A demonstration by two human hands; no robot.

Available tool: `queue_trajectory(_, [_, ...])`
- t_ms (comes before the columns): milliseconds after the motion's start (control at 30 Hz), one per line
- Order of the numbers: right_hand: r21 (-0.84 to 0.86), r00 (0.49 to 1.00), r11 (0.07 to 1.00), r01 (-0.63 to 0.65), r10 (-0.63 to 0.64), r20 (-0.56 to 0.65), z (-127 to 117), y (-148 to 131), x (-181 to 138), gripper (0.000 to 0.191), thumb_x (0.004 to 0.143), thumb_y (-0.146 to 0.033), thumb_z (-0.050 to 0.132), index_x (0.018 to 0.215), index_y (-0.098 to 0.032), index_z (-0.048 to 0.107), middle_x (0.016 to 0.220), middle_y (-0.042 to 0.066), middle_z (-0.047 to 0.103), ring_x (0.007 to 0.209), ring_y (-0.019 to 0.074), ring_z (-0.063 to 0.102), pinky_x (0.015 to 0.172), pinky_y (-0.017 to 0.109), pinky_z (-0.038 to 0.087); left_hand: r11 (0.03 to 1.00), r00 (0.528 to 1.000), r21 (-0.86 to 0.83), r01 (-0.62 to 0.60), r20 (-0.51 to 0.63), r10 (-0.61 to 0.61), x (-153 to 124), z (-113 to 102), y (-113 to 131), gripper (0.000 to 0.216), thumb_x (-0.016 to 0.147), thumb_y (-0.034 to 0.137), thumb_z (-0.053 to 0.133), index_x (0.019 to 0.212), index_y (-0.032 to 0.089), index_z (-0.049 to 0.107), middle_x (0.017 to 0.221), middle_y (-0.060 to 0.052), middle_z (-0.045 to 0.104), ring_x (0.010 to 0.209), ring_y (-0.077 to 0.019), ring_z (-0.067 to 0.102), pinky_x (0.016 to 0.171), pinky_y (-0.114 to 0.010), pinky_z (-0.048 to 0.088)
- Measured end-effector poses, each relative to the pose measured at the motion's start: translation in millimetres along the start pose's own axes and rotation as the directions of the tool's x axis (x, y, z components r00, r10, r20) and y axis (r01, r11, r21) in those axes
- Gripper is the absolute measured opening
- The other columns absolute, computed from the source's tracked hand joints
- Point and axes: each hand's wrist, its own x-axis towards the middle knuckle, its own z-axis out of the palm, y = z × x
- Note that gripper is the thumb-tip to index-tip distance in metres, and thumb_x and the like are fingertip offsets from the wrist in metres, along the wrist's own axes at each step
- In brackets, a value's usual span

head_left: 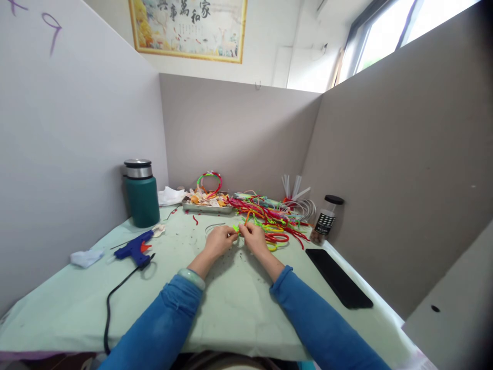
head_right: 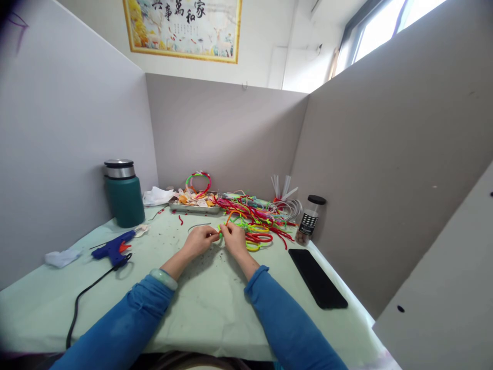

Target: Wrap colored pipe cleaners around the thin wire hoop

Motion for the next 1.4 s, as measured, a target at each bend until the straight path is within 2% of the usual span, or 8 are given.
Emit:
queue_trajectory(133, [0.110, 0.997, 0.992, -0.053, 0.047, 0.064, -0.6, -0.8, 0.5, 0.038, 0.080, -0.048, 0.048, 0.057, -0.018, 0.051, 0.046, -0.004, 0.048, 0.043, 0.0102, 0.044, 0.046, 0.022, 0.031, 1.000, 0.998, 0.021, 0.017, -0.055, -0.016, 0.8, 0.7, -0.8, 0.021, 0.077, 0.029, 0.050, 0.069, 0.019, 0.066, 0.070, -0.002, 0.066, 0.066, -0.0131, 0.056, 0.060, -0.022, 0.035])
queue_trajectory(267, [0.194, 0.966, 0.957, -0.217, 0.182, 0.186, 2.7, 0.0, -2.7, 0.036, 0.077, -0.050, 0.050, 0.063, -0.017, 0.055, 0.053, -0.002, 0.057, 0.035, 0.0081, 0.045, 0.038, 0.021, 0.032, 0.988, 0.979, -0.116, 0.098, -0.169, -0.117, 5.6, 0.0, -6.5, 0.020, 0.078, 0.029, 0.048, 0.074, 0.017, 0.064, 0.070, -0.002, 0.066, 0.065, -0.0125, 0.057, 0.061, -0.022, 0.038])
queue_trajectory(500, [0.459, 0.836, 0.724, -0.515, 0.304, 0.458, 4.0, -6.5, -8.3, 0.034, 0.071, -0.050, 0.057, 0.071, -0.017, 0.052, 0.048, -0.006, 0.051, 0.028, 0.0039, 0.035, 0.028, 0.016, 0.022, 0.936, 0.975, -0.346, 0.059, -0.181, -0.128, 8.2, -2.2, -5.8, 0.019, 0.074, 0.024, 0.052, 0.085, 0.015, 0.063, 0.074, -0.002, 0.068, 0.068, -0.0124, 0.061, 0.062, -0.021, 0.044])
queue_trajectory(733, [0.585, 0.860, 0.638, -0.501, 0.289, 0.421, 1.9, -11.4, -5.5, 0.026, 0.066, -0.038, 0.063, 0.064, -0.017, 0.047, 0.049, -0.007, 0.051, 0.032, 0.0034, 0.038, 0.030, 0.016, 0.024, 0.893, 0.974, -0.428, 0.135, -0.106, -0.198, 9.5, 2.2, -7.9, 0.020, 0.074, 0.028, 0.052, 0.085, 0.014, 0.060, 0.065, -0.001, 0.064, 0.054, -0.0096, 0.056, 0.047, -0.018, 0.042])
queue_trajectory(900, [0.626, 0.882, 0.626, -0.466, 0.273, 0.383, 2.0, -9.5, -5.0, 0.023, 0.067, -0.035, 0.062, 0.067, -0.017, 0.049, 0.054, -0.004, 0.057, 0.034, 0.0042, 0.041, 0.032, 0.017, 0.026, 0.846, 0.959, -0.498, 0.191, -0.090, -0.269, 10.2, 2.4, -6.0, 0.037, 0.072, 0.028, 0.057, 0.105, 0.013, 0.052, 0.066, 0.000, 0.062, 0.051, -0.0085, 0.055, 0.044, -0.017, 0.042])
queue_trajectory(1100, [0.691, 0.846, 0.489, -0.532, 0.329, 0.419, -3.4, -6.1, 0.6, 0.023, 0.065, -0.036, 0.063, 0.073, -0.017, 0.053, 0.060, -0.001, 0.061, 0.035, 0.0044, 0.041, 0.034, 0.018, 0.030, 0.948, 0.951, -0.298, -0.115, -0.309, 0.019, 1.8, -6.7, 6.5, 0.027, 0.081, 0.026, 0.050, 0.105, 0.019, 0.056, 0.087, -0.002, 0.063, 0.062, -0.0084, 0.056, 0.061, -0.020, 0.047])
queue_trajectory(1233, [0.717, 0.839, 0.441, -0.540, 0.346, 0.419, -6.2, -7.4, 1.8, 0.024, 0.064, -0.037, 0.066, 0.071, -0.016, 0.055, 0.054, -0.004, 0.056, 0.035, 0.0040, 0.039, 0.034, 0.017, 0.028, 0.943, 0.917, -0.136, -0.305, -0.308, 0.252, -1.4, -5.4, 7.7, 0.018, 0.080, 0.020, 0.053, 0.094, 0.019, 0.064, 0.093, -0.005, 0.061, 0.077, -0.0113, 0.056, 0.072, -0.023, 0.046])
queue_trajectory(1400, [0.741, 0.857, 0.434, -0.512, 0.319, 0.406, -4.9, -6.5, 1.3, 0.025, 0.063, -0.037, 0.068, 0.067, -0.017, 0.054, 0.052, -0.005, 0.053, 0.035, 0.0038, 0.039, 0.034, 0.017, 0.028, 0.933, 0.897, -0.073, -0.354, -0.309, 0.316, -0.4, -1.1, 3.7, 0.021, 0.081, 0.017, 0.052, 0.096, 0.019, 0.066, 0.092, -0.005, 0.062, 0.085, -0.0135, 0.057, 0.076, -0.025, 0.045])
